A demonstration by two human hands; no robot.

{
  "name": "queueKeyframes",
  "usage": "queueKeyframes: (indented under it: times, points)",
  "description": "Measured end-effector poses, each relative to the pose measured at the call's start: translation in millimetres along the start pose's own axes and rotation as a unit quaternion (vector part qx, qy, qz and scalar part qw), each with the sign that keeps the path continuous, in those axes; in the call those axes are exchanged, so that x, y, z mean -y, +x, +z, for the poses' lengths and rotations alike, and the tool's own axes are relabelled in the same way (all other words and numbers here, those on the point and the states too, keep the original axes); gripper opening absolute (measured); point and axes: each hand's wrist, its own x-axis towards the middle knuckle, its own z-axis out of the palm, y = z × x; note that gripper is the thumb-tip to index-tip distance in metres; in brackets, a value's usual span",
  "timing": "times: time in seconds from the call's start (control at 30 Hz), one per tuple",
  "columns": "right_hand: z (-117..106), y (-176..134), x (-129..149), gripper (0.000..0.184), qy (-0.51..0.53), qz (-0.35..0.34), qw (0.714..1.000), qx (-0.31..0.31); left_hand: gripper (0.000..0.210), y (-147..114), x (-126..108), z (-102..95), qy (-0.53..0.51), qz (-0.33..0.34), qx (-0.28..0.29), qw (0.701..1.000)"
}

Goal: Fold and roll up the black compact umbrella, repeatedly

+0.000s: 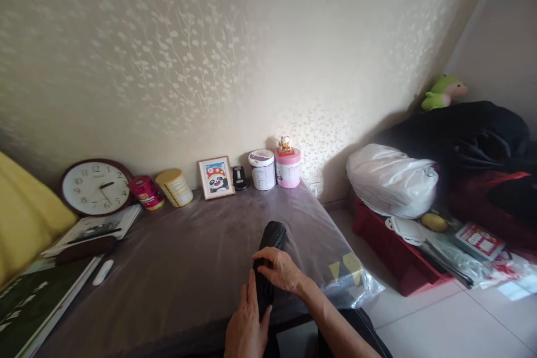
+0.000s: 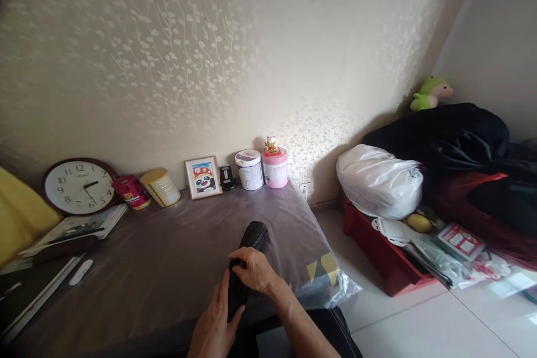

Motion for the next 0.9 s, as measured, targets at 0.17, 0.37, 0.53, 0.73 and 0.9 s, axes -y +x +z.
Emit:
queueKeyframes:
  times: [0.17,0.37,0.53,0.73,0.9]
  points:
    - [7.7,1.9,-4.1,0.022,0.157,0.060,0.984,-0.052,0.059,-1.7,5.9,3.5,-0.041,0.017,0.006,0.999]
    - [-27.8,-24.1,-4.3,0.019,0.291,0.113,0.949,-0.053,0.061,-4.2,7.0,4.1,-0.061,0.027,-0.009,0.998]
    - [-55.7,-40.3,-24.0,0.027,0.224,0.156,0.956,-0.107,0.063,-6.5,3.6,-1.3,-0.059,0.021,-0.006,0.998]
    - [-50.0,-31.9,-19.2,0.024,0.115,0.037,0.989,-0.085,0.070,-14.2,1.8,-2.2,-0.056,0.014,-0.005,0.998]
    - [-48.3,-37.4,-19.7,0.031,0.016,-0.009,1.000,-0.024,0.073,-19.2,5.9,2.9,-0.067,0.012,-0.023,0.997]
